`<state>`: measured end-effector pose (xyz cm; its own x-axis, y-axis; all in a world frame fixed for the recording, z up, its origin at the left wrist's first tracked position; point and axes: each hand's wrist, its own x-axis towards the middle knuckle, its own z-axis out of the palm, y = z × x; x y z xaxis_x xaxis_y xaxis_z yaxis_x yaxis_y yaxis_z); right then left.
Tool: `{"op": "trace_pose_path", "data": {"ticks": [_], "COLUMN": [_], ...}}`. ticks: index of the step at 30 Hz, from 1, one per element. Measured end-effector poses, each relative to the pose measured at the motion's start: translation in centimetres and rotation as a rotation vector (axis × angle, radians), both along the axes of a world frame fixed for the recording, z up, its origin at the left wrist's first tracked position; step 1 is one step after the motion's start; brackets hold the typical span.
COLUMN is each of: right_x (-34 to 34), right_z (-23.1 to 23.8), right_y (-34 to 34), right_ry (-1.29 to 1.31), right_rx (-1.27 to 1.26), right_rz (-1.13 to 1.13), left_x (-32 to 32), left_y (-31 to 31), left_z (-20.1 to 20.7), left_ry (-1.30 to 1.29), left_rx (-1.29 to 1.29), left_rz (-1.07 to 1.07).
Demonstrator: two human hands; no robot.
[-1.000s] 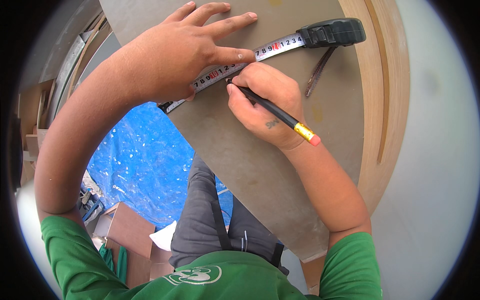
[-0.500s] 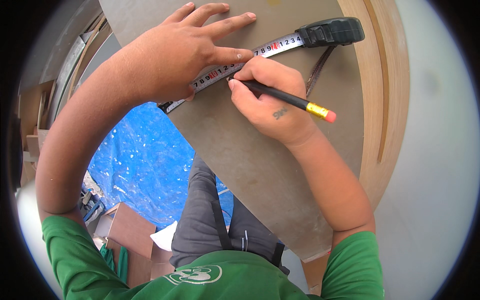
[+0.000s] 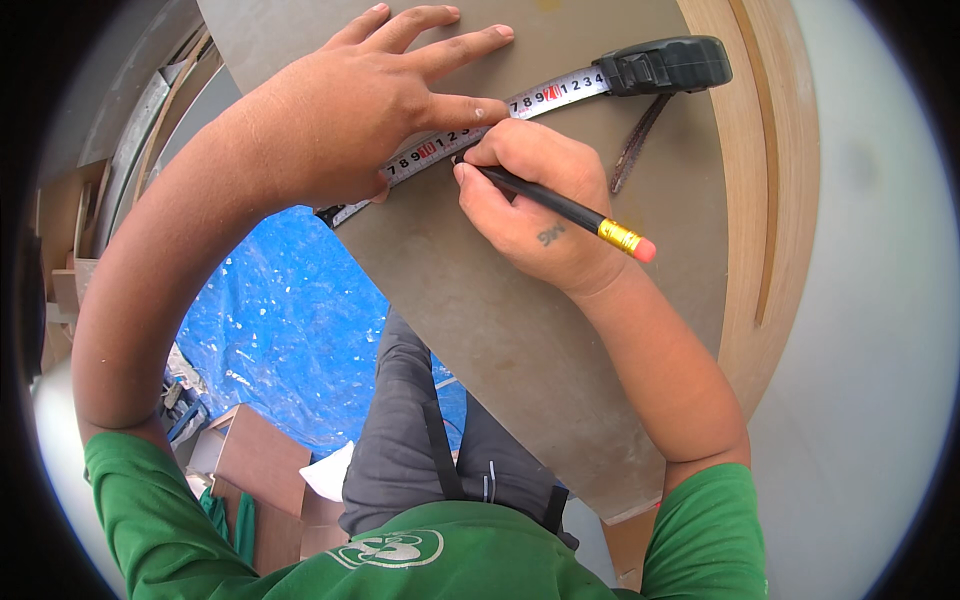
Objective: The person measures and marks a large wooden board using a tape measure and pencil. They repeatedly extend the tape measure, align it along the board's edges, and make pencil marks at specific intervals.
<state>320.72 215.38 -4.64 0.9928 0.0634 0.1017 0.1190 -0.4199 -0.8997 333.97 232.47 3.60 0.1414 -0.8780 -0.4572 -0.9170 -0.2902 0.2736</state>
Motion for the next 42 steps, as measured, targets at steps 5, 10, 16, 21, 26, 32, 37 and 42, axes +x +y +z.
{"op": "trace_pose_path", "data": {"ticks": [5,10,16,21,26,32,37,42], "right_x": [0.0,0.1,0.4,0.5,2.0,4.4,5.3,5.5], "right_z": [0.0,0.2,0.8,1.5,7.5,9.8,9.1,8.0], "right_y": [0.0,0.0,0.4,0.4,0.0,-3.5,-8.2,-9.8], "right_ry": [-0.001,-0.011,0.031,0.111,0.228,-0.064,-0.028,0.056], "right_rx": [-0.007,-0.031,-0.057,-0.13,-0.296,-0.31,-0.745,-0.762], "right_rz": [0.014,0.027,0.037,0.072,0.094,-0.23,0.034,0.058], "left_x": [0.0,-0.1,-0.1,0.6,-0.1,-1.7,-1.8,-2.0], "left_y": [0.2,0.0,-0.1,0.0,0.3,0.9,0.8,0.9], "left_z": [-1.1,-1.7,-1.3,0.4,-2.2,-4.8,-4.9,-4.8], "left_ry": [-0.002,-0.033,-0.015,0.072,-0.046,-0.145,-0.171,-0.206], "left_rx": [-0.029,-0.025,0.009,-0.002,-0.029,-0.177,-0.16,-0.167], "left_rz": [0.018,0.028,0.029,0.019,0.034,0.151,0.147,0.148]}}
